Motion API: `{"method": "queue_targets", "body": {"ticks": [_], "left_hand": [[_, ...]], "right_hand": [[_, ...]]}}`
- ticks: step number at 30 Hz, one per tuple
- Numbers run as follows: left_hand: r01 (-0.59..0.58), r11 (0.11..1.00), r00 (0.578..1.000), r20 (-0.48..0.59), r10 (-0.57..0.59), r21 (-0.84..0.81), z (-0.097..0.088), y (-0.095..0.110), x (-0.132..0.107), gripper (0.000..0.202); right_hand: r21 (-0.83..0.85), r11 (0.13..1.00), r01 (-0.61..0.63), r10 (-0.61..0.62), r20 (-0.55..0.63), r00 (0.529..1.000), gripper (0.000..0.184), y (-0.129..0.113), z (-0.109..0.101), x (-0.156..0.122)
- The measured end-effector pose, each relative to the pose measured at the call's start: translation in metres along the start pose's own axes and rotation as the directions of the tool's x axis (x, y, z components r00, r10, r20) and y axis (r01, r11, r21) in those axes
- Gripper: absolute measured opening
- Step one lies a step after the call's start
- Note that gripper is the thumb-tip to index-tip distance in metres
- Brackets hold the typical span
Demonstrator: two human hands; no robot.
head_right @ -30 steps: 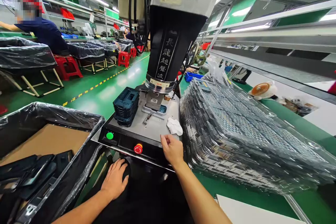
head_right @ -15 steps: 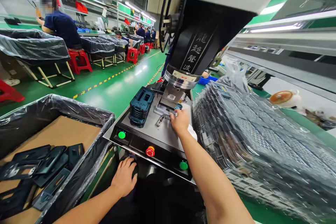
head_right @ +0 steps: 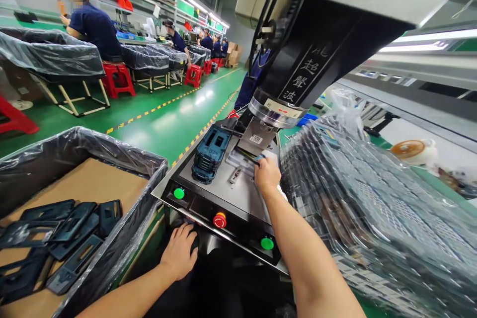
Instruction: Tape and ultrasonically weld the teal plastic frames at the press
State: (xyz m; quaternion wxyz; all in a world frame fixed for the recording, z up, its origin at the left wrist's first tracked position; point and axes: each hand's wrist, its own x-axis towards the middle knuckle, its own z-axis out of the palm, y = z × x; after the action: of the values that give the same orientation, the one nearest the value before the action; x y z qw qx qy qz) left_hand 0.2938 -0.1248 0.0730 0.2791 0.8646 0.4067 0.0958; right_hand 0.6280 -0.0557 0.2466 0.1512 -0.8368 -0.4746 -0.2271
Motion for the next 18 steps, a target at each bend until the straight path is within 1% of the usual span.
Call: {"method": "queue_targets", "body": {"ticks": [5,8,11,13,15,18], "left_hand": [[0.007,1.000,1.000,-0.005,-0.007,-0.025,0.003,-0.001,-0.003,0.047],[0.006,0.999,1.000,-0.012,-0.007,-0.042,0.004,-0.001,-0.004,0.049],[0.014,0.998,1.000,-0.007,-0.014,-0.059,0.003,-0.001,-0.005,0.050],[0.015,0.997,1.000,-0.007,-0.015,-0.072,0.001,0.000,-0.006,0.051],[0.011,0.996,1.000,-0.012,-0.012,-0.087,-0.001,0.001,-0.009,0.052],[0.013,0.994,1.000,-0.022,-0.015,-0.104,0.000,0.000,-0.014,0.053]], "right_hand": [[-0.032,0.998,0.046,-0.046,-0.004,0.999,0.020,-0.001,-0.003,-0.014],[-0.018,0.997,0.075,-0.075,-0.015,0.997,0.021,0.002,-0.013,-0.021],[-0.006,0.991,0.136,-0.137,-0.064,0.989,0.023,0.006,-0.027,-0.034],[0.008,0.979,0.205,-0.202,-0.129,0.971,0.025,0.009,-0.038,-0.047],[0.063,0.961,0.270,-0.252,-0.209,0.945,0.027,0.010,-0.053,-0.066],[0.234,0.907,0.351,-0.277,-0.296,0.914,0.028,0.007,-0.078,-0.105]]}}
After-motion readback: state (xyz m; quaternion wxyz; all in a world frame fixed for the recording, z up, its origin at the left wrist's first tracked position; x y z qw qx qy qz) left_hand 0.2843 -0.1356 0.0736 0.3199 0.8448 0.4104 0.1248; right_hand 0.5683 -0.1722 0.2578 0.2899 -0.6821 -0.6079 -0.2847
